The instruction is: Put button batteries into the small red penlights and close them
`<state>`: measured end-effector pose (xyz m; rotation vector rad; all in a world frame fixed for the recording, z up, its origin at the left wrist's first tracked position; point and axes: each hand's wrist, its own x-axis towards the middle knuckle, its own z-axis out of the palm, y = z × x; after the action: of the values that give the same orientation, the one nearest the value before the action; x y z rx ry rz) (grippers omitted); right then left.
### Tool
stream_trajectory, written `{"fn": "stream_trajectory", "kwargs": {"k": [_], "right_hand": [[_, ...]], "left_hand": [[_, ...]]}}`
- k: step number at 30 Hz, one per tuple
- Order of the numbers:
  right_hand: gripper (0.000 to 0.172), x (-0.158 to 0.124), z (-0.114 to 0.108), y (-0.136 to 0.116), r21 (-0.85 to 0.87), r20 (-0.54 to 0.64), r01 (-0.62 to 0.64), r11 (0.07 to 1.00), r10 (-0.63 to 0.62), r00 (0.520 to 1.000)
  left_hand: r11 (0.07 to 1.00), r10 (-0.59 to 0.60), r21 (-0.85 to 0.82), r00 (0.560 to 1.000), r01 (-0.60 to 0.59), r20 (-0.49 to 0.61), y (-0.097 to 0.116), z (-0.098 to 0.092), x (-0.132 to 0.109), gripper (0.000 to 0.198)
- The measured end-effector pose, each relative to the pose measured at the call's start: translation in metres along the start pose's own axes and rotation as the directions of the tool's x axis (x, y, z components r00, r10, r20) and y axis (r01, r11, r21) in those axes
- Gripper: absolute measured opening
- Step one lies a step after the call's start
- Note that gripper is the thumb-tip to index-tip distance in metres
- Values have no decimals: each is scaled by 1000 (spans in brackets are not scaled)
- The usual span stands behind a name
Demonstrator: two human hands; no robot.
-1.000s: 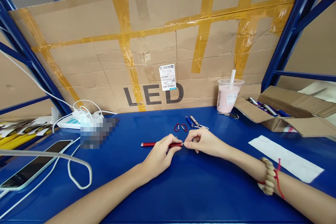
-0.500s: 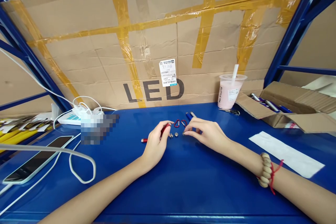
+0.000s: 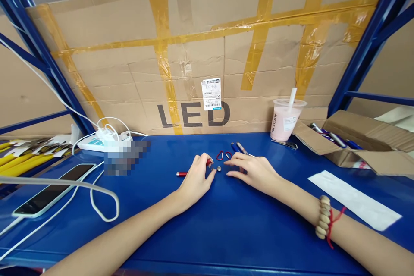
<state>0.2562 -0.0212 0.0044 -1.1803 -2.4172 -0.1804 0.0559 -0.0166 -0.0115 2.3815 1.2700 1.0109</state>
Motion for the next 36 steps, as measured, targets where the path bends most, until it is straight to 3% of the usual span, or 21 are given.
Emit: {"fn": "stream_trajectory", "kwargs": {"k": [3,9,17,26,36], "right_hand": [[36,0,0,-4,72,12,10,997,-11,1000],[52,-2,4,-7,210,99,66,975,-89,991],[48,-1,-4,-16,218,211,73,973,-120,970],[43,2,-5,-20,240,203,85,967,-135,970],[42,0,1,-16,184,115,67,981,-89,989]], "left_hand": [[1000,30,1,998,-30,60,-7,3,-1,5],[1000,25,-19,998,-24,60,-8,4,-1,8],[1000,10,6,998,-11,57,-2,2,-4,9],[1000,-2,12,998,2,57,-1,0,-6,8],[999,-17,50,997,13,79,4,-3,-5,9]]}}
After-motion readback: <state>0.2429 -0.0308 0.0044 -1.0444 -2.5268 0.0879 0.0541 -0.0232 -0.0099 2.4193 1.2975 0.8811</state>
